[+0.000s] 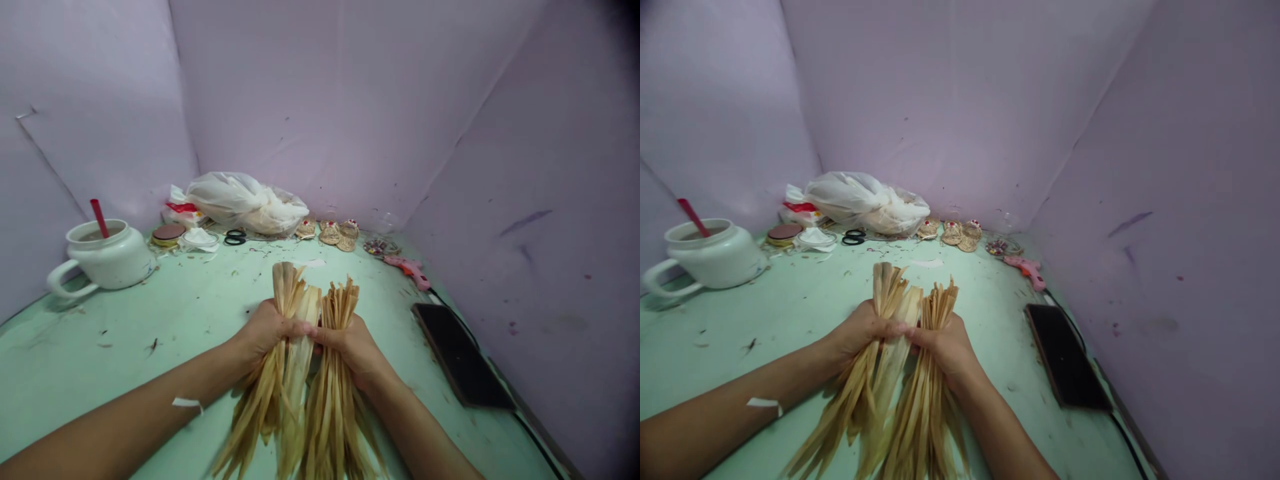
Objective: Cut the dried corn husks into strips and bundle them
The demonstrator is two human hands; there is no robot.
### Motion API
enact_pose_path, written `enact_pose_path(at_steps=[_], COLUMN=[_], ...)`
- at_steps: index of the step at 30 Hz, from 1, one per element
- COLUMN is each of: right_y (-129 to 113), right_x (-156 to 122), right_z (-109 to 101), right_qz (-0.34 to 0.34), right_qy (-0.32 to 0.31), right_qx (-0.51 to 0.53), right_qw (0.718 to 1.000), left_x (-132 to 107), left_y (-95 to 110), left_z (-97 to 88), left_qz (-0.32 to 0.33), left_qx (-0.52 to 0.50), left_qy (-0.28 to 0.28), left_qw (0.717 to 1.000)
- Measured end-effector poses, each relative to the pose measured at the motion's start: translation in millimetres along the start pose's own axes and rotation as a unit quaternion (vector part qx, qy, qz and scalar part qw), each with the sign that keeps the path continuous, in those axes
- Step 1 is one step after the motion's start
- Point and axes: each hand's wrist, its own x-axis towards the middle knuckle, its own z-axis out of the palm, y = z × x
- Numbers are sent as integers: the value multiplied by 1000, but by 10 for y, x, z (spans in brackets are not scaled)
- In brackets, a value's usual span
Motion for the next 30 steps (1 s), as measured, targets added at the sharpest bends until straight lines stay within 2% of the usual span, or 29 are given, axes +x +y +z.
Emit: enact_pose_path(at_steps=[5,12,20,26,30], right_y=[-10,28,34,28,40], right_x=[-14,-5,-1,-22,-25], right_z=[42,59,45,61,67], right_qz=[-6,-9,-5,-34,-36], right_qy=[13,13,21,37,21], right_qx=[-14,-24,-37,-45,-35], right_qw=[1000,1000,999,998,999], left_x=[9,-14,-4,-8,-15], left_y=[-59,-72,-76,-92,-80], left_z=[-10,49,36,56,70], left_qz=[-1,-2,-8,6,-2], left_qx=[54,77,62,64,42], left_qy=[66,101,96,101,79], left_qw=[996,992,993,993,996])
